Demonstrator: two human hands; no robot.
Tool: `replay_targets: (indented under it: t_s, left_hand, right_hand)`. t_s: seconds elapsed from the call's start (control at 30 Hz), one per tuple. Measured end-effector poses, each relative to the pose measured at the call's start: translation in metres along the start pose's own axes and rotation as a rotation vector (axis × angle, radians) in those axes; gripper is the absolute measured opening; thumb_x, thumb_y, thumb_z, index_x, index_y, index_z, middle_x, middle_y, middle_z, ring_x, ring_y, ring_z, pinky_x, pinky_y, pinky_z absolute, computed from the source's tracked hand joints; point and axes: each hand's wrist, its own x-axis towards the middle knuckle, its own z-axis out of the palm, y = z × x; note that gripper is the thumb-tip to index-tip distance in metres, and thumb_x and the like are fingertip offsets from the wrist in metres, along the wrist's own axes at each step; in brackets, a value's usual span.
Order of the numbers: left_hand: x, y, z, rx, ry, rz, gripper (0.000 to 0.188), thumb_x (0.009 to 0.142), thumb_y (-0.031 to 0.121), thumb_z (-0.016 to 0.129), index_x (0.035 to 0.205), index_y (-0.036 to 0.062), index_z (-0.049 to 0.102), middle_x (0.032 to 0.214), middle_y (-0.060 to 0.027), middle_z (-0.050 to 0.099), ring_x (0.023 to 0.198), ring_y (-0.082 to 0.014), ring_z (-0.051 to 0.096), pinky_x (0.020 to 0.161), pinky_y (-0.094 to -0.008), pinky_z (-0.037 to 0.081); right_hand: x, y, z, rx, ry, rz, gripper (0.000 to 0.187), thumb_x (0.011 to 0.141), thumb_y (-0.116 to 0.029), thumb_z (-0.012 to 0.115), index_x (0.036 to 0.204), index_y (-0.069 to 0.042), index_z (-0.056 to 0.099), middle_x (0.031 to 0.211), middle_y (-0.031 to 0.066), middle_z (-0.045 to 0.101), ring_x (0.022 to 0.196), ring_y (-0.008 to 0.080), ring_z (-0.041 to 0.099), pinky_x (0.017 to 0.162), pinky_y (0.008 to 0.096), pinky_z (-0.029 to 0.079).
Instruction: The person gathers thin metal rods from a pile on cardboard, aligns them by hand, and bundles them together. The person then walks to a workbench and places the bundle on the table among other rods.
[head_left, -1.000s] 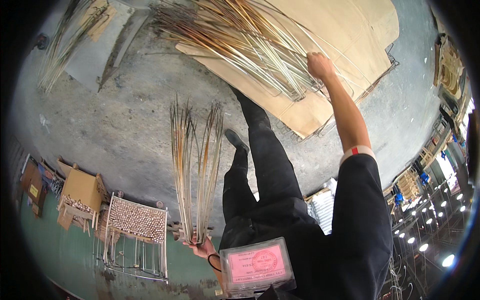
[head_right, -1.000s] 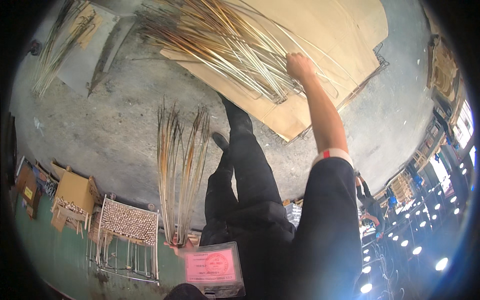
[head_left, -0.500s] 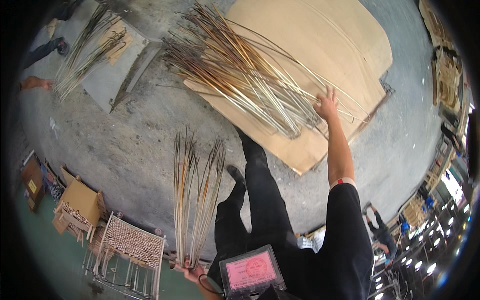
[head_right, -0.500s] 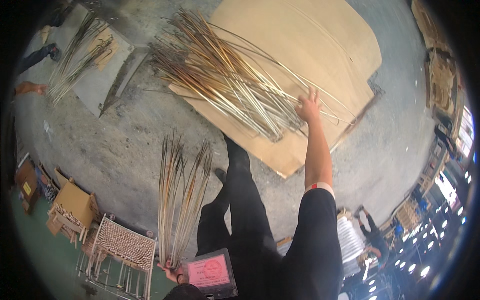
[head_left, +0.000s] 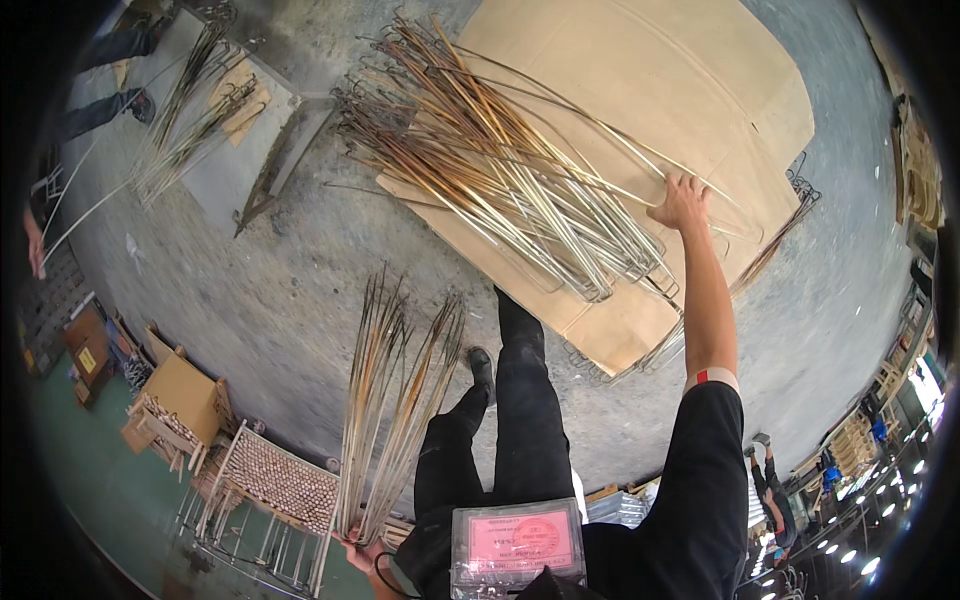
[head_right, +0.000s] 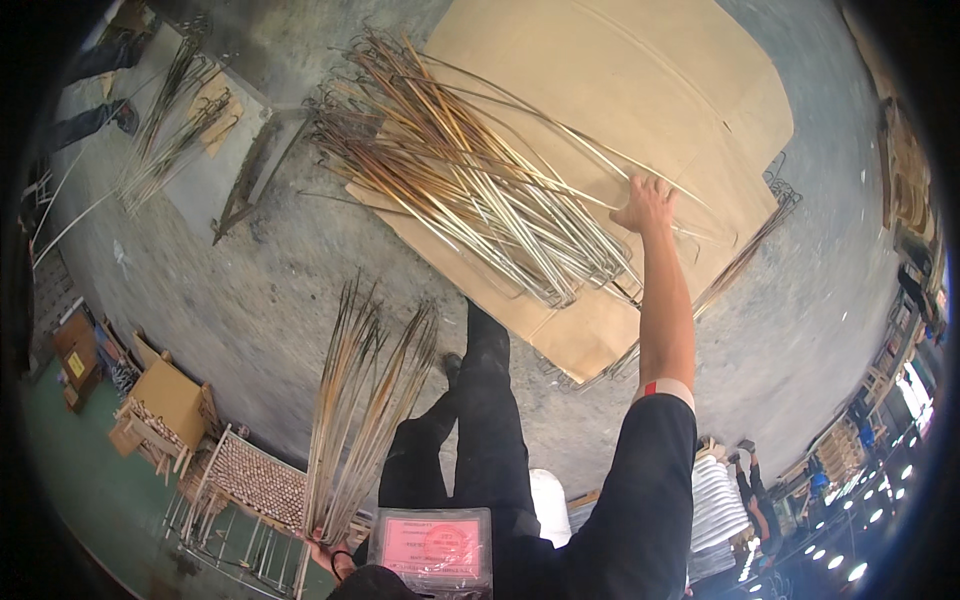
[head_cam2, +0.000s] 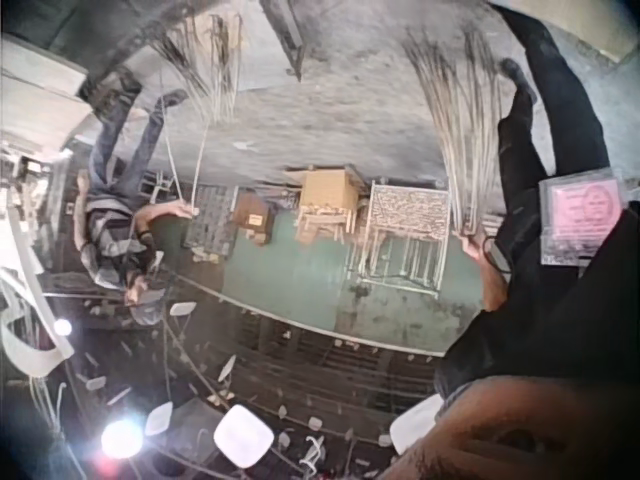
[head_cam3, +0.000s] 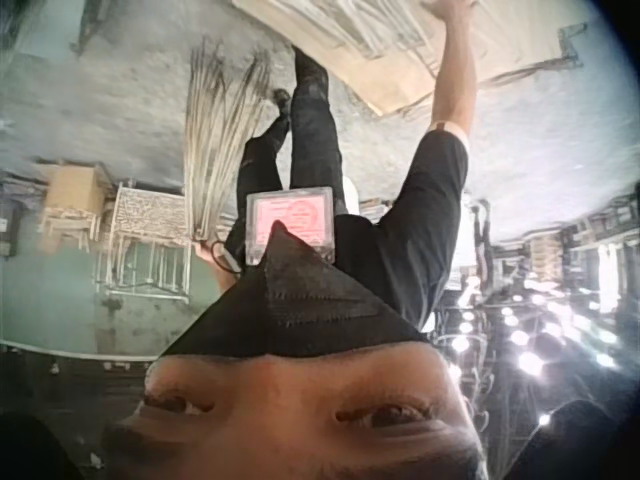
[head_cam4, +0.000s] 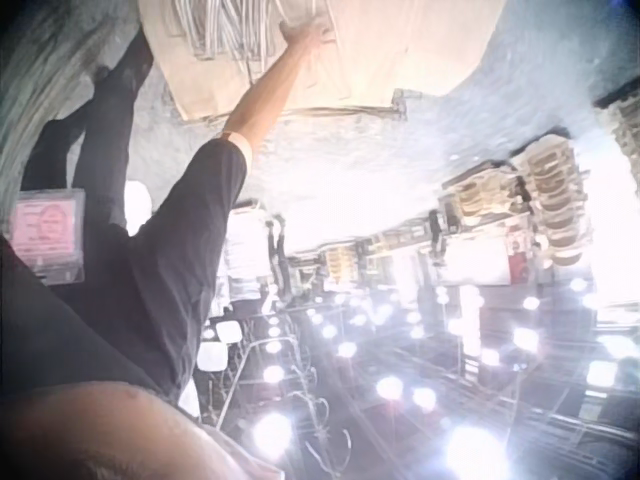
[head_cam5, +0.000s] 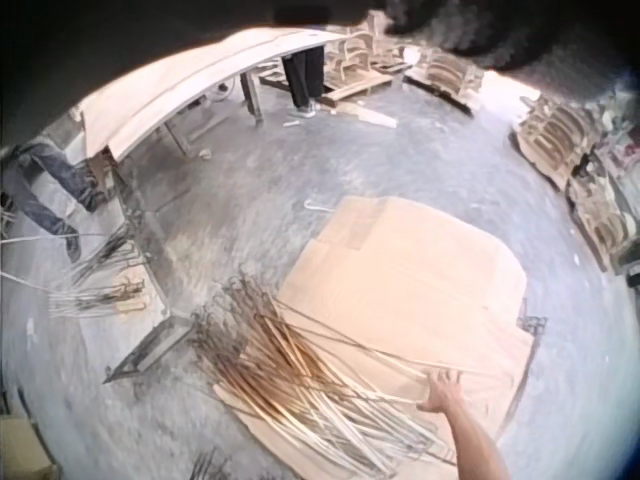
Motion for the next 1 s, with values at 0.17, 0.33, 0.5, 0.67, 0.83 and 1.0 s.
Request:
replay_targets:
  t_s: [0.17, 0.33, 0.5, 0.67, 0.83, 1.0]
  left_hand:
    - [0.007, 0.003, 0.002, 0.065, -0.066, -0.040, 0.051, 0.094, 0.026, 0.072, 0.142, 0.0257, 0.057, 0.079, -0.0008, 0.064, 0.086, -0.0204, 0.065, 0.104, -0.0640, 0.045]
    - [0.010, 0.005, -0.004, 0.086, -0.092, -0.012, 0.042, 0.093, 0.027, 0.074, 0.134, 0.0274, 0.064, 0.077, 0.0020, 0.063, 0.091, -0.0184, 0.063, 0.105, -0.0598, 0.043]
    - [0.020, 0.012, -0.026, 0.092, -0.151, -0.038, 0.040, 0.092, 0.027, 0.075, 0.131, 0.0277, 0.066, 0.078, 0.0026, 0.063, 0.092, -0.0181, 0.063, 0.106, -0.0577, 0.042]
    - [0.021, 0.017, -0.044, 0.203, -0.263, 0.094, 0.037, 0.092, 0.028, 0.076, 0.128, 0.0284, 0.069, 0.078, 0.0036, 0.063, 0.094, -0.0179, 0.062, 0.106, -0.0542, 0.041]
    - [0.009, 0.010, -0.018, 0.106, -0.277, -0.056, 0.036, 0.095, 0.029, 0.072, 0.131, 0.0285, 0.068, 0.081, 0.0033, 0.065, 0.097, -0.0188, 0.063, 0.109, -0.0541, 0.038]
    - [-0.002, 0.002, 0.015, 0.015, -0.296, -0.100, 0.036, 0.097, 0.030, 0.070, 0.132, 0.0276, 0.067, 0.087, 0.0017, 0.068, 0.100, -0.0188, 0.064, 0.104, -0.0544, 0.043]
  right_hand:
    - [0.009, 0.009, -0.014, -0.075, 0.031, -0.032, 0.102, 0.066, -0.063, 0.078, 0.150, -0.014, 0.047, 0.168, 0.0145, 0.019, 0.158, 0.0335, 0.004, 0.119, 0.0728, 0.008]
    - [0.040, 0.022, -0.022, -0.098, 0.186, -0.128, 0.106, 0.062, -0.072, 0.075, 0.147, -0.014, 0.052, 0.170, 0.0134, 0.015, 0.158, 0.0349, -0.001, 0.116, 0.0779, 0.006]
    - [0.070, 0.030, -0.027, -0.198, 0.326, -0.169, 0.106, 0.062, -0.067, 0.079, 0.147, -0.013, 0.049, 0.167, 0.0163, 0.020, 0.157, 0.0375, 0.006, 0.116, 0.0771, 0.012]
    - [0.079, 0.033, -0.031, -0.052, 0.309, -0.199, 0.104, 0.064, -0.049, 0.086, 0.149, -0.012, 0.041, 0.152, 0.0221, 0.041, 0.143, 0.0425, 0.035, 0.114, 0.0648, 0.031]
    - [0.058, 0.031, -0.005, 0.057, 0.195, -0.181, 0.097, 0.074, -0.043, 0.080, 0.152, -0.010, 0.035, 0.140, 0.0239, 0.052, 0.131, 0.0420, 0.051, 0.107, 0.0553, 0.043]
    - [-0.014, -0.003, 0.049, 0.333, 0.034, -0.108, 0.061, 0.077, -0.028, 0.067, 0.128, -0.001, 0.047, 0.123, 0.0283, 0.062, 0.116, 0.0453, 0.060, 0.097, 0.0565, 0.047]
